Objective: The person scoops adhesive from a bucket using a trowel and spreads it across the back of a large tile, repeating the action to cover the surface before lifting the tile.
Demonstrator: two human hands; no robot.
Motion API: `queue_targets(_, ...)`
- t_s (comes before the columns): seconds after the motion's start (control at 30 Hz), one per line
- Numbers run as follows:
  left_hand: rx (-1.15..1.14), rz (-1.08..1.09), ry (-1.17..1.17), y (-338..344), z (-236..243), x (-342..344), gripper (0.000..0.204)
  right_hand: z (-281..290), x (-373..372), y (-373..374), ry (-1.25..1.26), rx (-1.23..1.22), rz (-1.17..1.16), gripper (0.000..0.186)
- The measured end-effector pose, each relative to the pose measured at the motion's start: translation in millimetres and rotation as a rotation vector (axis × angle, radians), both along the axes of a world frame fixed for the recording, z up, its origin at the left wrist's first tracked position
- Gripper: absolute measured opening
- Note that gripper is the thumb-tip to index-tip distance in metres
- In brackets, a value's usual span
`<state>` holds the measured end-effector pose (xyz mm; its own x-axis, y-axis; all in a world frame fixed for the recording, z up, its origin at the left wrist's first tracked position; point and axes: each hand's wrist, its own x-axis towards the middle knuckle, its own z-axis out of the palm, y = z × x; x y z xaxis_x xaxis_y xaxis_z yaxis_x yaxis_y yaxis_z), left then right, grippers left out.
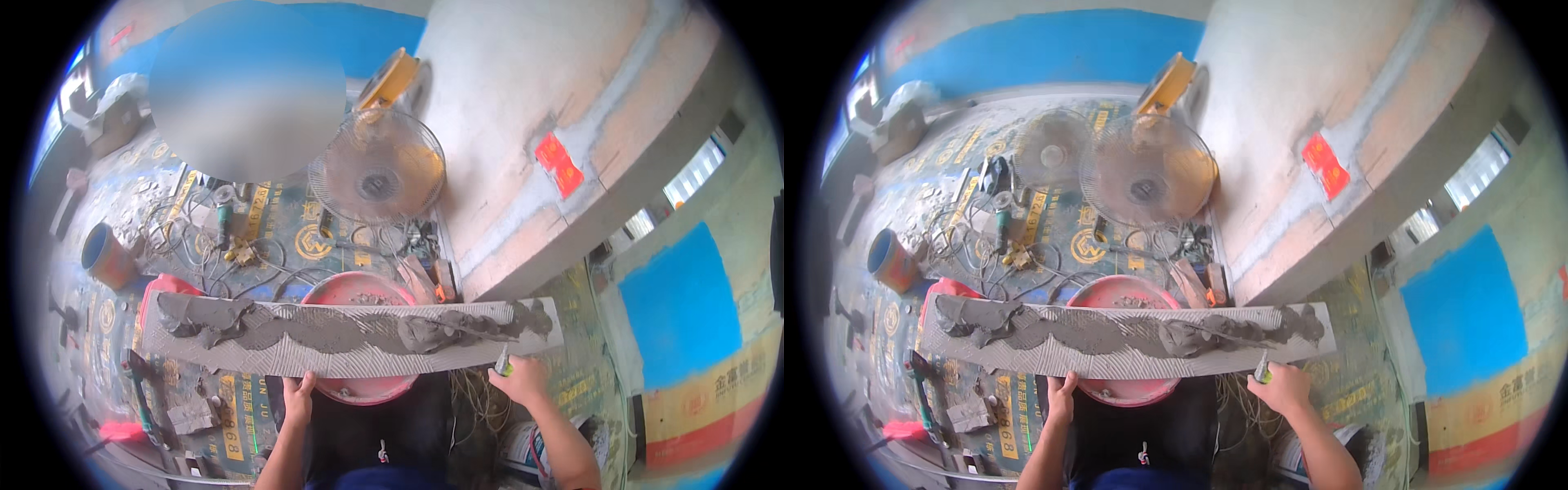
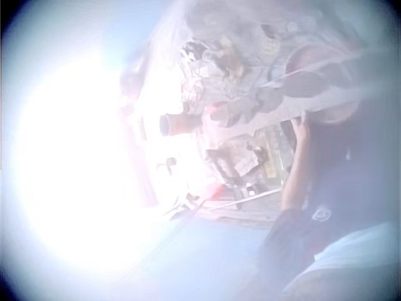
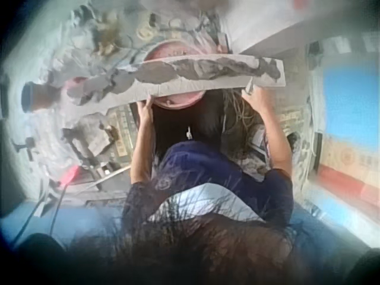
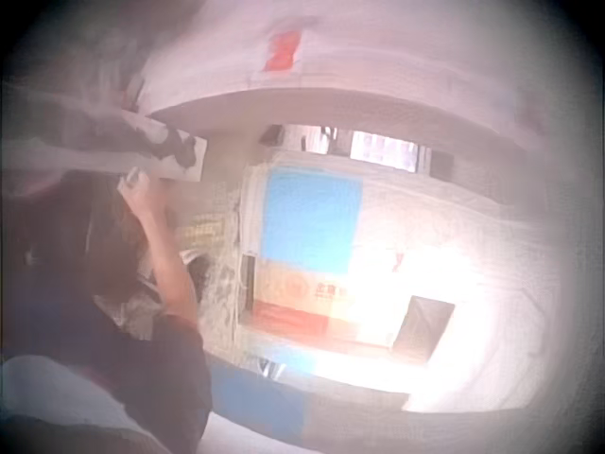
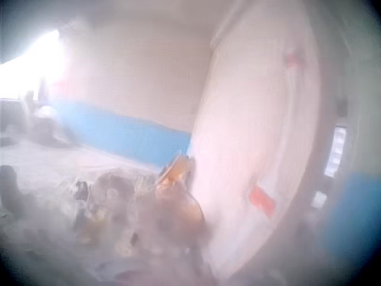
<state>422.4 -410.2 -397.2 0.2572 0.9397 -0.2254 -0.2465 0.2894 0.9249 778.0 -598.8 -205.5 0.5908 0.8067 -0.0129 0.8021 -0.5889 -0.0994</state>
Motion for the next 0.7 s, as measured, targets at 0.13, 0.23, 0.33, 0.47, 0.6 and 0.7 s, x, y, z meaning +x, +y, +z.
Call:
queue_targets(0.13, -0.012, 0.018, -0.019, 2, -14, -10, 0.069, 20, 4, -16, 0.181, 0.277, -0.076, 0.039)
queue_targets(0.23, 0.009, 0.021, 0.061, 2, -20, -9, 0.068, 13, 29, -43, 0.299, 0.466, -0.122, 0.037)
queue_targets(0.33, -0.041, 0.028, 0.110, 4, -25, -7, 0.058, -5, 57, -94, 0.366, 0.465, -0.412, 0.037)
queue_targets(0.47, 0.114, -0.029, 0.208, 6, -34, -12, 0.056, 22, 85, -206, 0.130, 0.765, -0.712, 0.032)
queue_targets(0.6, 0.015, -0.006, 0.289, 18, -65, -19, 0.052, 71, 92, -335, -0.197, 0.177, -1.141, 0.043)
queue_targets(0.7, 0.091, -0.014, 0.419, 16, -48, -1, 0.052, 66, 88, -390, -0.127, -0.247, -1.275, 0.049)
